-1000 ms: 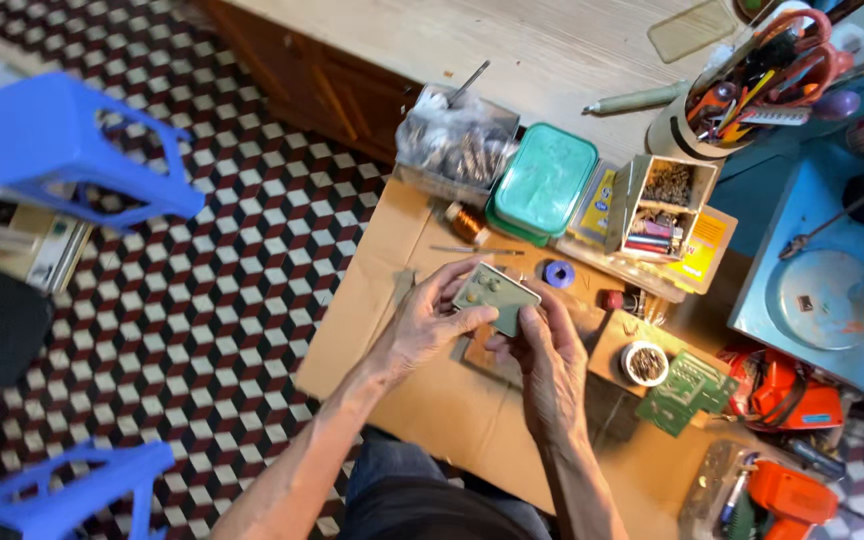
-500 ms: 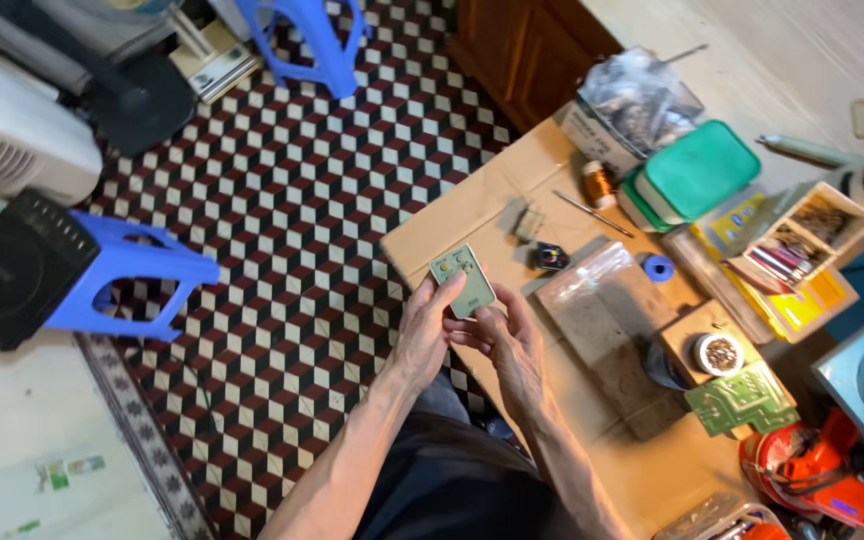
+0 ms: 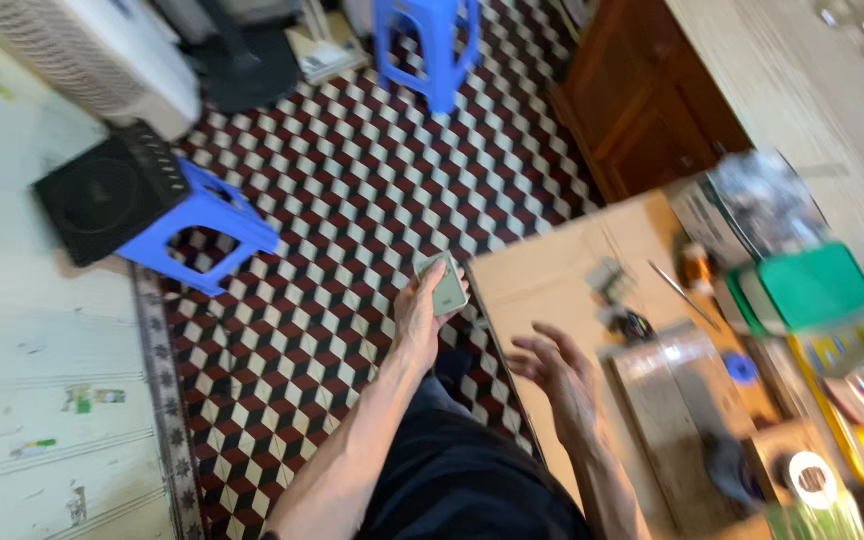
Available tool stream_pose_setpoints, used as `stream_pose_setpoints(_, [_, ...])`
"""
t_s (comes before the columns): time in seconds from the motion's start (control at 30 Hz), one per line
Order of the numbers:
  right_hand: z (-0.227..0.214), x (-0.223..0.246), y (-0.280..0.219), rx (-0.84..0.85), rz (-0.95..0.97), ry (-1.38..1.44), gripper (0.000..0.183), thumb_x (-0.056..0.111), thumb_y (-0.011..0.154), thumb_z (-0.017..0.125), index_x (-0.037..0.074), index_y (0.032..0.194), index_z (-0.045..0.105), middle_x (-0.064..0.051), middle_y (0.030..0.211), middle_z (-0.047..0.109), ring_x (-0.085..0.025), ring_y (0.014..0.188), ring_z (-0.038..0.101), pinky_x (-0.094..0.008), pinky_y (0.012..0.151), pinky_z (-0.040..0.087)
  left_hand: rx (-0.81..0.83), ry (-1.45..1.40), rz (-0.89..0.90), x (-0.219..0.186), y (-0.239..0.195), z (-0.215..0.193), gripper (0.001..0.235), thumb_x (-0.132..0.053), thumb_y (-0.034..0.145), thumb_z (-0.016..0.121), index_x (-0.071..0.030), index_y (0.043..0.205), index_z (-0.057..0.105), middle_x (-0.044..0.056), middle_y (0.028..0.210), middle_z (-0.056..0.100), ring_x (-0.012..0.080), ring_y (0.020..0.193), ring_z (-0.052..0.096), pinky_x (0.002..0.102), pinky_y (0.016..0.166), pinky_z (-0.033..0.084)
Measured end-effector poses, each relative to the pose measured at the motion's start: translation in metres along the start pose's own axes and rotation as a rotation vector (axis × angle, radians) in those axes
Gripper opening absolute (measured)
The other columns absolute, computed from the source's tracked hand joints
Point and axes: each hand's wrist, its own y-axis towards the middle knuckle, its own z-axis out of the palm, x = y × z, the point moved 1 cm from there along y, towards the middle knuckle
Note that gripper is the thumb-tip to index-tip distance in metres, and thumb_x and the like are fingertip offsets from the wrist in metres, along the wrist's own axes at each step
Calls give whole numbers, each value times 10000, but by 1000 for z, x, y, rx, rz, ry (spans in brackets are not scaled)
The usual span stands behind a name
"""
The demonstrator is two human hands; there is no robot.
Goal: The person uses a hot air gun to heat a small component on a circuit board, then inspects the board and uses a multimeter to test electrical continuity. They also briefly adjust a fan and handle a remote control.
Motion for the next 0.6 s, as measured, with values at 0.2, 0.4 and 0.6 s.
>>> stream_pose_setpoints(0.2, [10, -26, 32, -10, 113, -62, 459, 174, 949, 592, -57, 1344, 561, -248, 1149, 720, -326, 956, 744, -413, 849, 608, -324, -17, 126, -31, 55, -84, 517, -362, 811, 770, -44, 1200, 648, 130, 984, 776, 189, 783, 758, 306, 666, 652])
stream_pose_setpoints(0.4, [13, -37, 62, -55, 212, -83, 457, 178, 967, 588, -51, 1360, 547, -263, 1171, 706, -331, 988, 732, -424, 886, 599, -413, -167, 89, -46, 80, -126, 468, -324, 811, 786, -37, 1159, 661, 125, 969, 754, 188, 764, 733, 300, 668, 638])
stream_pose_setpoints(0.6, [9, -42, 76, -88, 277, -119, 474, 204, 989, 575, -49, 1386, 519, -268, 1223, 683, -334, 1033, 721, -429, 933, 597, -485, -194, 106, -57, 87, -132, 421, -329, 822, 767, -45, 1116, 665, 85, 953, 747, 173, 744, 728, 289, 641, 636])
